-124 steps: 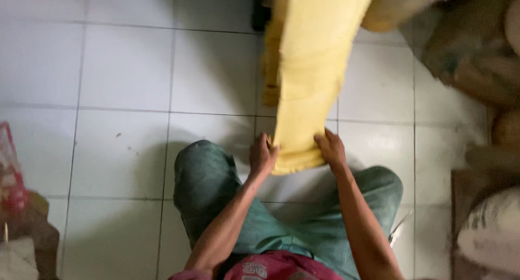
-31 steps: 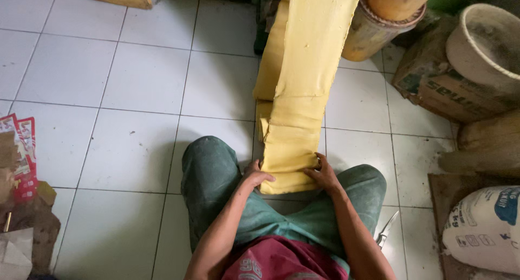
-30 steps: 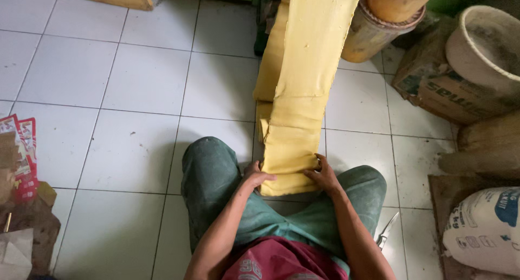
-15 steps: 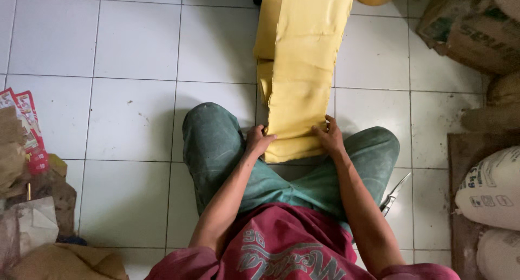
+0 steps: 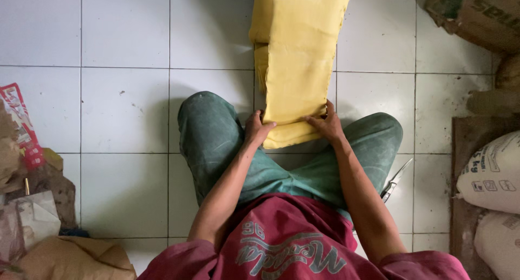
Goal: The person sits on the tiled floor and feeds a long sheet of dough through a dough sheeter machine, catching it as it exits. They fold and stack the dough between passes and repeatedly run it through the machine to thin the sheet.
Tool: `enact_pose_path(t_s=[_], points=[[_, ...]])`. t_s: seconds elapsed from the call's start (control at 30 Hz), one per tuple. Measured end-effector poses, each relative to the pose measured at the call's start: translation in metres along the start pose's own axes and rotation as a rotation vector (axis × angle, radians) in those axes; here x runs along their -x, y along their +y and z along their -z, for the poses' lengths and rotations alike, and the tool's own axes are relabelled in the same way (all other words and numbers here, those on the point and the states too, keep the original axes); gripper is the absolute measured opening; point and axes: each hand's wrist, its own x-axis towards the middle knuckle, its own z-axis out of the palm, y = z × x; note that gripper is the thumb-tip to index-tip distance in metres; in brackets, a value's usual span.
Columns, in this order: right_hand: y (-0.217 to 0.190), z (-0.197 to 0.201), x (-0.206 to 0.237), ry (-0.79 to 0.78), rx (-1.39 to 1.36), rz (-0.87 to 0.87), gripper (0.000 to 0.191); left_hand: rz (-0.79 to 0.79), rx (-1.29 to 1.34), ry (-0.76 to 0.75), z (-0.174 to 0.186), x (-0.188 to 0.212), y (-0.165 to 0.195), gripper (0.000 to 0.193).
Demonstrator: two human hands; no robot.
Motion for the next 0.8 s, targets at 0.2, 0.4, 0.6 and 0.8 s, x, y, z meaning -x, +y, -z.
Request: enact_pose_path(t_s=[0.2,0.4,0.6,0.8], points=[[0.007,-0.001,-0.007,0.041,0.162,-0.044,0.111,0.04,-0.002,0.0,-0.002,-0.002,-0.002,0.093],[0.009,-0.002,-0.005,-0.029,0.128,0.032,0.104,-0.04,-0.069,0.012,0.0,0.003,0.002,0.093],[0.002,0.006,-0.017,0.252,0.35,-0.071,0.033,-0.137,-0.004,0.034,-0.002,0.004,-0.001,0.092],[-0.009,0.021,-0.046,0.362,0.561,0.342,0.026,-0.041,-0.126,0.025,-0.004,0.003,-0.003,0.097]])
